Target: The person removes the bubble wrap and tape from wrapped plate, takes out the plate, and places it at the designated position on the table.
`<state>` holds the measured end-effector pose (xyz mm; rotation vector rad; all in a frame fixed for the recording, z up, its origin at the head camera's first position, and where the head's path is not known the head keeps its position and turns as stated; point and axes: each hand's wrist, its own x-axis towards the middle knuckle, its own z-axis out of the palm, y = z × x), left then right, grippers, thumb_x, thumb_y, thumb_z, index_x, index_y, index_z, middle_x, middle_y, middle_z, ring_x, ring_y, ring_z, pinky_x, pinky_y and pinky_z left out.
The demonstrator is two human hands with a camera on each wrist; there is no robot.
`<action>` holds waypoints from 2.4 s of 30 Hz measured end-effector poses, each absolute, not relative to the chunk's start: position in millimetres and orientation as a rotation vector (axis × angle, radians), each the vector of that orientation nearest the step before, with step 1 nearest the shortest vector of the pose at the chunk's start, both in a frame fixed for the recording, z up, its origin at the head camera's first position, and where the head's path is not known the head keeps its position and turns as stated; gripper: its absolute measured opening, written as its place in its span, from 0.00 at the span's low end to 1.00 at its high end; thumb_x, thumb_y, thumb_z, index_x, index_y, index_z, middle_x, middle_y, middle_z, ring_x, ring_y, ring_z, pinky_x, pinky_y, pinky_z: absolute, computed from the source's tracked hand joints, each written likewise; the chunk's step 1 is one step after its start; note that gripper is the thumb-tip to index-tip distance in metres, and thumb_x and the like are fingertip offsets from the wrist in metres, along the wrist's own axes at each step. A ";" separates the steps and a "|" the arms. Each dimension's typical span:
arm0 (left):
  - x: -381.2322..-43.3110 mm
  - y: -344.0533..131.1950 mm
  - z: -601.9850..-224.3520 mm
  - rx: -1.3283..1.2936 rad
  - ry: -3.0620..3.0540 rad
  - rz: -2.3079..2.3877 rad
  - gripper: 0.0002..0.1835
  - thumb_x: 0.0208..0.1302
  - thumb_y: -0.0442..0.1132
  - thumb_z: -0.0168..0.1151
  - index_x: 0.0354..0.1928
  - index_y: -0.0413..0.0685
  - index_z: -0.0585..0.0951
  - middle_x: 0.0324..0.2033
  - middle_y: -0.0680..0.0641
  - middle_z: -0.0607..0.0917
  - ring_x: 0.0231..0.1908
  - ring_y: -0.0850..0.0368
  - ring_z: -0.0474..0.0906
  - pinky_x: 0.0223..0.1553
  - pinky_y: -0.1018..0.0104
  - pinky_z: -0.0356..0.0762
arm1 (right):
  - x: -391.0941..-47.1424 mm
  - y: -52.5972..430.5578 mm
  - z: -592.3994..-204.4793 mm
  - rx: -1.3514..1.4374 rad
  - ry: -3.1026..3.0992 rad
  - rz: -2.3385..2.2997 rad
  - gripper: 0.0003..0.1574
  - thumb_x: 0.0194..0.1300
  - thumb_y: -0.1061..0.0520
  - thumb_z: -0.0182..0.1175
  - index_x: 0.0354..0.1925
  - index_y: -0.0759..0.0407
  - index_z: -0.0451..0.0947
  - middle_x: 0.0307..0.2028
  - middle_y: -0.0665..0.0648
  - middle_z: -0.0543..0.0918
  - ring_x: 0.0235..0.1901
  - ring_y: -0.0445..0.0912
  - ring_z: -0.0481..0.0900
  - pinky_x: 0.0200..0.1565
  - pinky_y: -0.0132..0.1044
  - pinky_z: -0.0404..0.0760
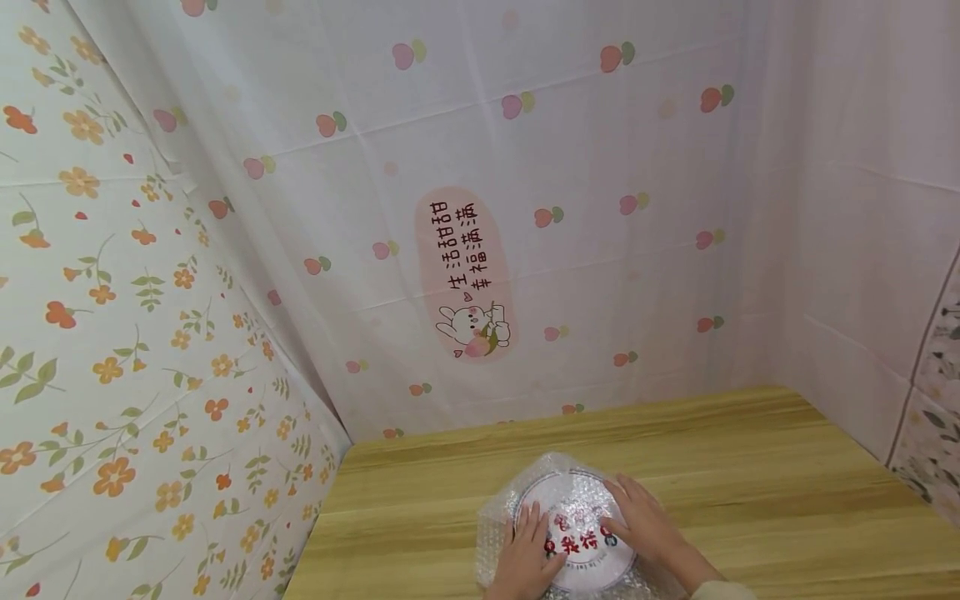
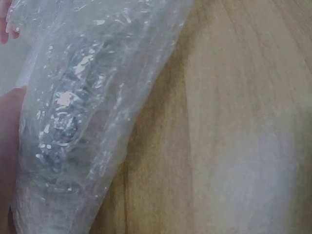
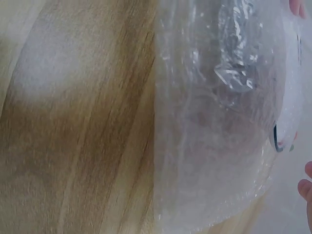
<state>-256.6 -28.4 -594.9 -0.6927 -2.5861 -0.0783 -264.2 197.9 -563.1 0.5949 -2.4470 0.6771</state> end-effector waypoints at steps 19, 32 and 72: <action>-256.5 -30.4 -598.7 -0.692 -2.635 -0.056 0.32 0.59 0.62 0.44 0.55 0.45 0.74 0.57 0.45 0.70 0.59 0.50 0.62 0.53 0.53 0.58 | -263.1 194.9 -570.4 0.625 -2.452 0.620 0.21 0.48 0.56 0.66 0.40 0.68 0.76 0.41 0.65 0.76 0.43 0.60 0.72 0.43 0.55 0.70; -258.1 -30.6 -599.5 -0.684 -2.704 0.000 0.33 0.59 0.63 0.42 0.55 0.47 0.73 0.58 0.46 0.69 0.59 0.50 0.62 0.54 0.53 0.58 | -262.7 194.7 -567.5 0.684 -2.448 0.487 0.14 0.47 0.55 0.67 0.33 0.62 0.78 0.31 0.51 0.77 0.33 0.48 0.74 0.36 0.44 0.74; -259.5 -29.4 -608.1 -0.650 -2.637 0.017 0.32 0.57 0.63 0.45 0.53 0.47 0.75 0.57 0.46 0.70 0.58 0.50 0.63 0.53 0.54 0.58 | -256.9 181.5 -582.6 0.725 -2.454 0.313 0.24 0.37 0.51 0.67 0.10 0.48 0.58 0.13 0.42 0.59 0.14 0.38 0.60 0.18 0.35 0.58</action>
